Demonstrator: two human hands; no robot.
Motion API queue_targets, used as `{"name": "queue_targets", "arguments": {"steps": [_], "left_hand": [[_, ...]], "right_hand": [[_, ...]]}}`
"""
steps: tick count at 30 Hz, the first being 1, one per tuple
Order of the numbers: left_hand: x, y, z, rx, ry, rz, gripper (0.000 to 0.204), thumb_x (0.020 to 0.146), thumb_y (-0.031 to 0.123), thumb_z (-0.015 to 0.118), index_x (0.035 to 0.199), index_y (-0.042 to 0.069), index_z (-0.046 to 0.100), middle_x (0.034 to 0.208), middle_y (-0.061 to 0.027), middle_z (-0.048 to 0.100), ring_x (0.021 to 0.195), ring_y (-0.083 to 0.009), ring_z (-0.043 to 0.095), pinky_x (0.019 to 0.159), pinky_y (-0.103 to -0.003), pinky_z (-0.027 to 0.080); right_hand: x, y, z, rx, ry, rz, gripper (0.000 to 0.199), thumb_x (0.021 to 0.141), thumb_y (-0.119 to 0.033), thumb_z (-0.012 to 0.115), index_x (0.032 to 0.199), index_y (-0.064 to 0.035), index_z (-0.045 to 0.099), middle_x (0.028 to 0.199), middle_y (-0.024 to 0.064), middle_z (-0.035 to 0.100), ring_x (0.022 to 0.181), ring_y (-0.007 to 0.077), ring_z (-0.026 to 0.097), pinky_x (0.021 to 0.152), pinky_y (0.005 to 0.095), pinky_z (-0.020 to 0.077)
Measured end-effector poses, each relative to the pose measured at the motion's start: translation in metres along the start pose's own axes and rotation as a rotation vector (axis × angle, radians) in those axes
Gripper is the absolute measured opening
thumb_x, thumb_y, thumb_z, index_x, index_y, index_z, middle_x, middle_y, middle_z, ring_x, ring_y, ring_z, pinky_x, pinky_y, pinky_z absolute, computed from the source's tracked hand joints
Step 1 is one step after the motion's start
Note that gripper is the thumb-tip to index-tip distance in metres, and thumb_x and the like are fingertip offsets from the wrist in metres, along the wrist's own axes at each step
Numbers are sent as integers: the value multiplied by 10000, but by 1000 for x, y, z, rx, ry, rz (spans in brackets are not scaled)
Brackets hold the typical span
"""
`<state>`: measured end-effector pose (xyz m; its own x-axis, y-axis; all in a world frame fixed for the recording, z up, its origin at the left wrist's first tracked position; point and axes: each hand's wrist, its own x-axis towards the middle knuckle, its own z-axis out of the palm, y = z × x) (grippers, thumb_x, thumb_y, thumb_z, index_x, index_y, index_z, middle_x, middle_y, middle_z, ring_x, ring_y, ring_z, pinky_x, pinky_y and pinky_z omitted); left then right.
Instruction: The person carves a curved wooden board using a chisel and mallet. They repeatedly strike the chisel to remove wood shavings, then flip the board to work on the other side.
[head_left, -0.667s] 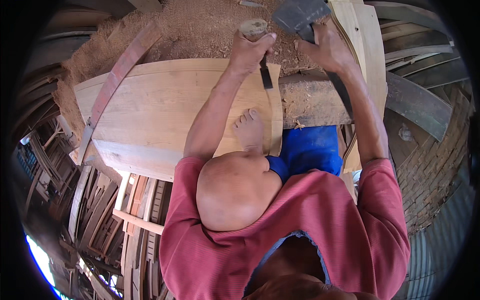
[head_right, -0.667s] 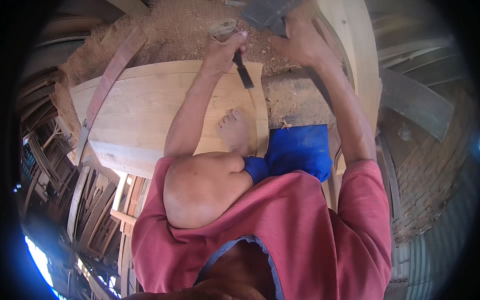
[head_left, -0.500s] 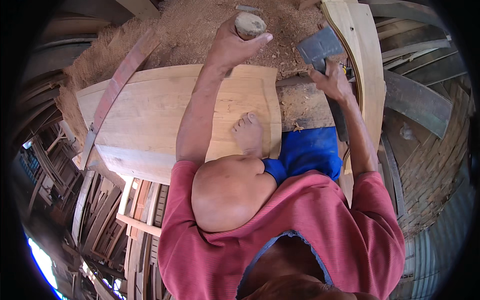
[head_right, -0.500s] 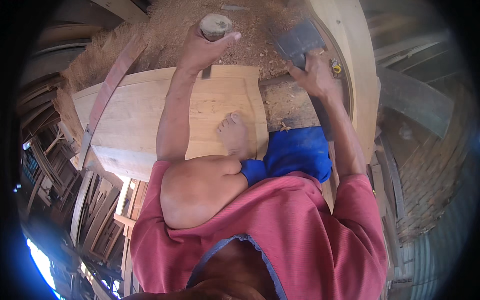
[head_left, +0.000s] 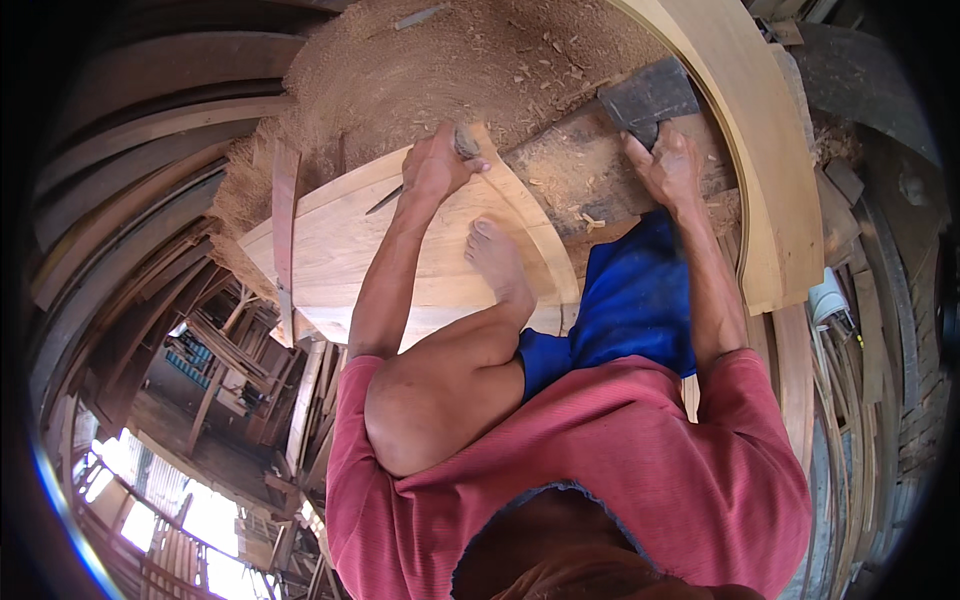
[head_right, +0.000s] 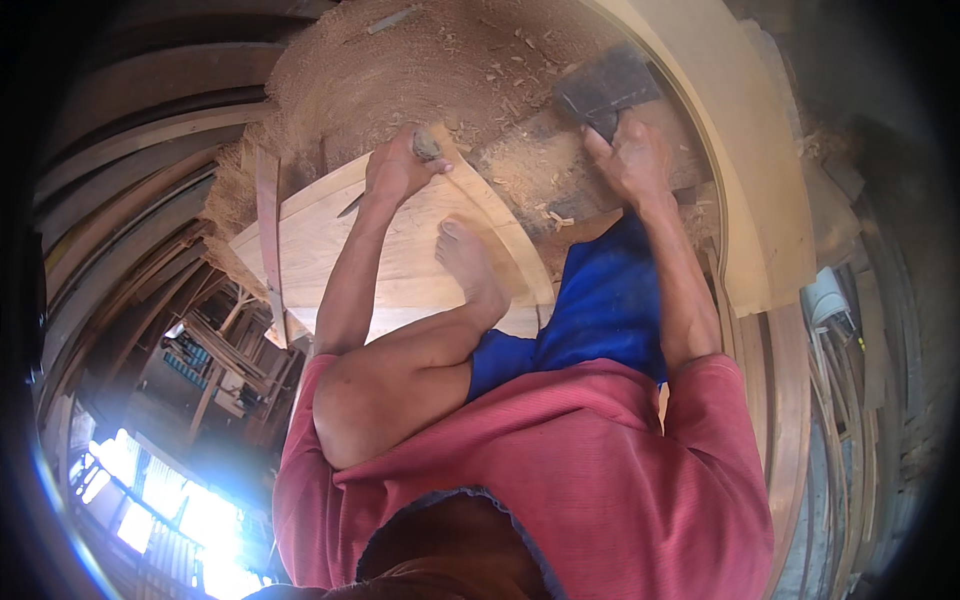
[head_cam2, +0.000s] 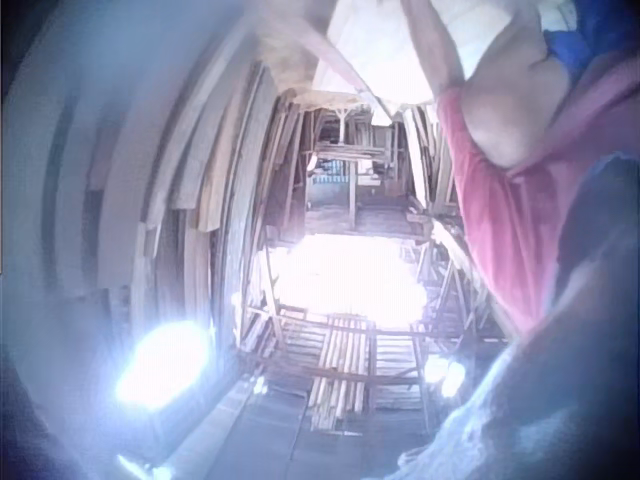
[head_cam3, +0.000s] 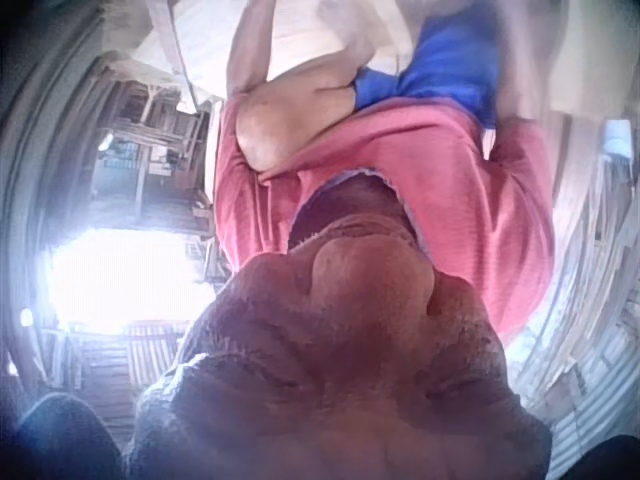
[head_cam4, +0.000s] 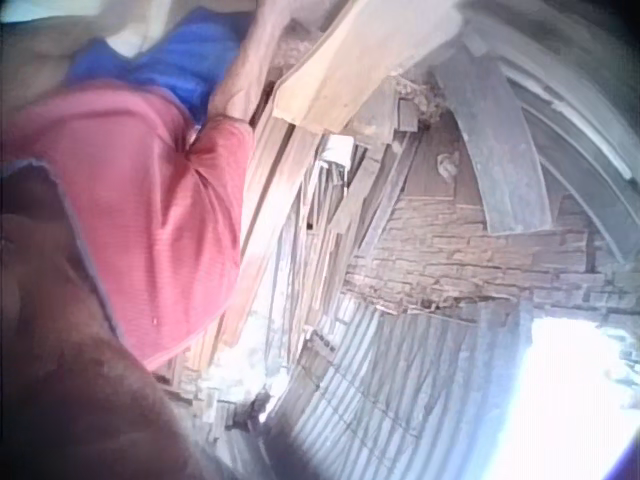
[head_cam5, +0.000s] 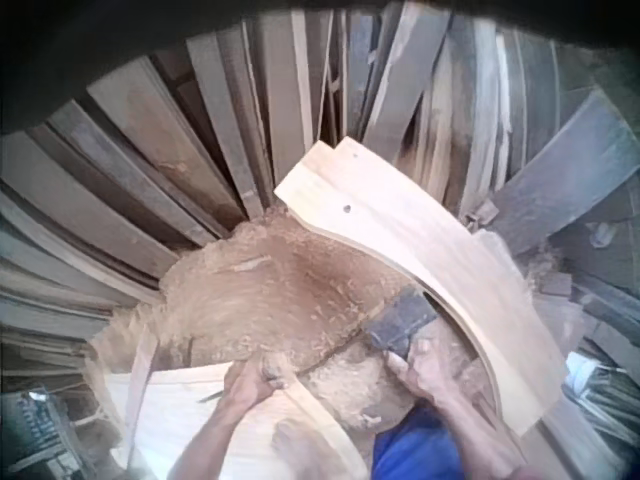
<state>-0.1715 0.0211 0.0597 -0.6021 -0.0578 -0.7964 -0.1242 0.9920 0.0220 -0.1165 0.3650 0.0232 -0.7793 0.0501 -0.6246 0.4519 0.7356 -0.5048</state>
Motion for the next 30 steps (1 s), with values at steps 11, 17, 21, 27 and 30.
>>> {"name": "queue_targets", "arguments": {"steps": [11,17,21,27,30], "left_hand": [[19,11,-24,0,-90,156,343,809,274,874,1064,90,734,974,-169,761,947,-367,736,814,-441,563],[27,17,-39,8,-188,234,259,809,159,814,1050,109,733,956,-150,758,898,-342,734,808,-419,554],[31,5,-45,-105,146,212,215,807,137,819,992,73,730,926,-136,762,868,-267,733,791,-379,564],[-8,29,-105,-853,470,235,311,852,249,889,956,27,698,842,-40,723,723,-140,691,687,-301,571],[-12,24,-84,-1474,355,406,195,906,157,826,954,80,653,789,-33,654,665,-141,636,605,-297,532]], "right_hand": [[5,19,11,311,198,-21,490,866,-429,775,949,46,688,795,254,719,749,420,718,692,497,563],[7,24,18,469,266,-46,500,866,-428,780,964,54,694,811,253,718,762,409,719,730,473,571],[6,13,5,454,176,41,492,866,-415,775,984,57,699,861,266,726,814,393,732,753,452,569],[15,26,22,394,221,22,487,862,-394,764,1016,65,706,883,237,740,820,374,727,766,443,561],[11,4,-2,369,86,49,467,858,-369,756,1024,65,709,901,222,751,854,357,733,795,438,559]]}}
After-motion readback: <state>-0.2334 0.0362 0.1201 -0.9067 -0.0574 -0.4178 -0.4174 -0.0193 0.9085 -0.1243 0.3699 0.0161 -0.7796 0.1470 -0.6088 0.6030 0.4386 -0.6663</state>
